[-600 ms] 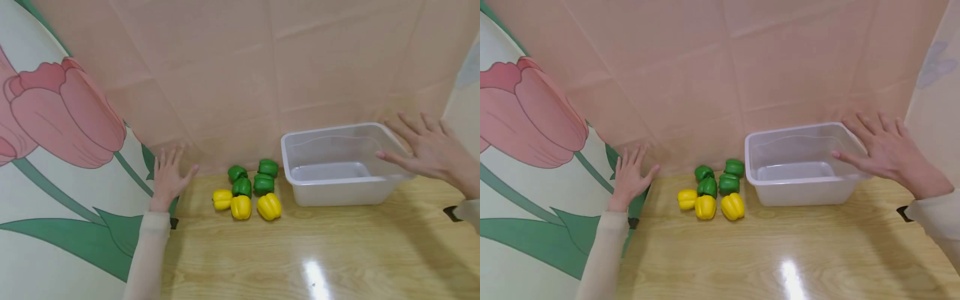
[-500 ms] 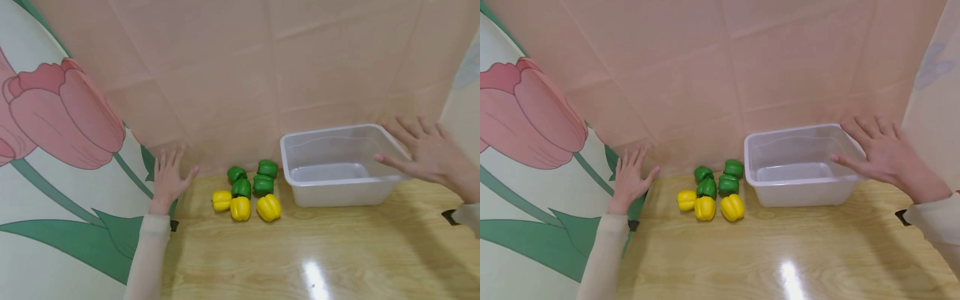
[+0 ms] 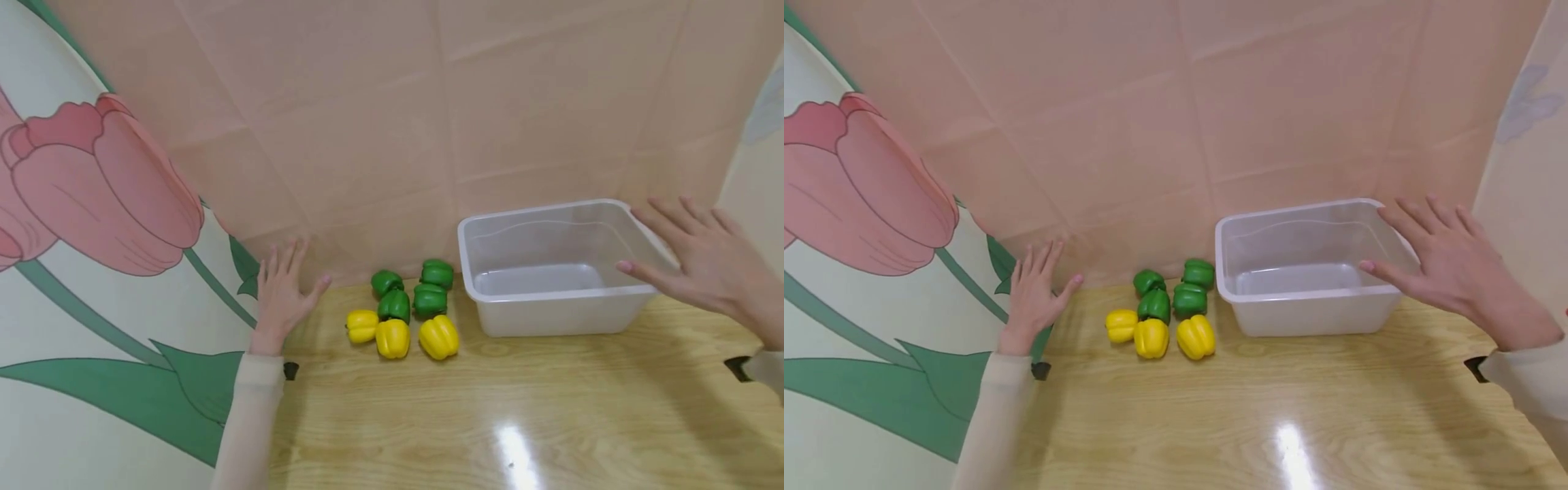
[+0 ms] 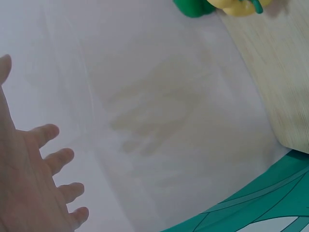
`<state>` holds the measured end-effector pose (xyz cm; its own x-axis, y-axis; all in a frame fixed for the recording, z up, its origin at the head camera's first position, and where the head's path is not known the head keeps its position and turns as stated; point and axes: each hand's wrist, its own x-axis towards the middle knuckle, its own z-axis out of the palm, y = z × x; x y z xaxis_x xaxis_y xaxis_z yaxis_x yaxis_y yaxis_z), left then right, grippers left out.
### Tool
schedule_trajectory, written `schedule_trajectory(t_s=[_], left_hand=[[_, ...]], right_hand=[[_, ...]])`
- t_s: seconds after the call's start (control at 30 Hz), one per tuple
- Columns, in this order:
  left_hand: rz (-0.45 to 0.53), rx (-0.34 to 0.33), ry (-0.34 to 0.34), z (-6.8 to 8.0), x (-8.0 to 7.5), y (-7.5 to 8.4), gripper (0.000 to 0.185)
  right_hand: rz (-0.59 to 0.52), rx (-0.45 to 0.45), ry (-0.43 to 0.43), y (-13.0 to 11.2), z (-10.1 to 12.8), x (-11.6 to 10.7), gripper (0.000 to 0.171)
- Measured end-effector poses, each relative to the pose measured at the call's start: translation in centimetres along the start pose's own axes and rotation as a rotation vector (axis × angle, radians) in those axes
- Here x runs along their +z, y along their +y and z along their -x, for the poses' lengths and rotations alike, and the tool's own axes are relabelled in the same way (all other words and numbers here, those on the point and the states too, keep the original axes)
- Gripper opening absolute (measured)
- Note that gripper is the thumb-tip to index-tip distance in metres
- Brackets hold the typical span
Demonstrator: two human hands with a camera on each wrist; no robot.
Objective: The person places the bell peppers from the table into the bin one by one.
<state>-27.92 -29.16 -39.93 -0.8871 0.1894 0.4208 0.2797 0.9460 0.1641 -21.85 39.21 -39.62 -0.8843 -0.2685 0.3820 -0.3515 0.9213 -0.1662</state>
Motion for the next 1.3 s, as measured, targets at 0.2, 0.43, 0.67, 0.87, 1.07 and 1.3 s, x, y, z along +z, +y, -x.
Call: schedule_trajectory(t_s=[0.2, 0.43, 0.67, 0.87, 1.07, 1.3], left_hand=[[0.014, 0.010, 0.020, 0.3, 0.6, -0.1, 0.090], [-0.003, 0.016, 0.041, 0.4, 0.7, 0.2, 0.090], [0.000, 0.019, 0.036, 1.0, 0.8, 0.6, 0.091], [0.012, 0.022, 0.044, 1.6, 1.1, 0.8, 0.091], [0.024, 0.028, 0.057, 2.0, 1.6, 0.9, 0.089], [0.023, 0.026, 0.074, 2.5, 2.0, 1.0, 0.086]], right_hand=[[-0.069, -0.014, 0.036, 0.0, 0.5, 1.0, 0.093], [-0.126, -0.019, 0.081, -0.6, 1.2, 1.4, 0.089], [-0.161, -0.026, 0.130, -1.4, 2.0, 1.7, 0.089], [-0.147, -0.050, 0.172, -2.0, 3.0, 2.4, 0.086], [-0.144, -0.082, 0.261, -2.1, 3.6, 2.9, 0.083], [-0.163, -0.096, 0.312, -2.4, 4.0, 3.5, 0.079]])
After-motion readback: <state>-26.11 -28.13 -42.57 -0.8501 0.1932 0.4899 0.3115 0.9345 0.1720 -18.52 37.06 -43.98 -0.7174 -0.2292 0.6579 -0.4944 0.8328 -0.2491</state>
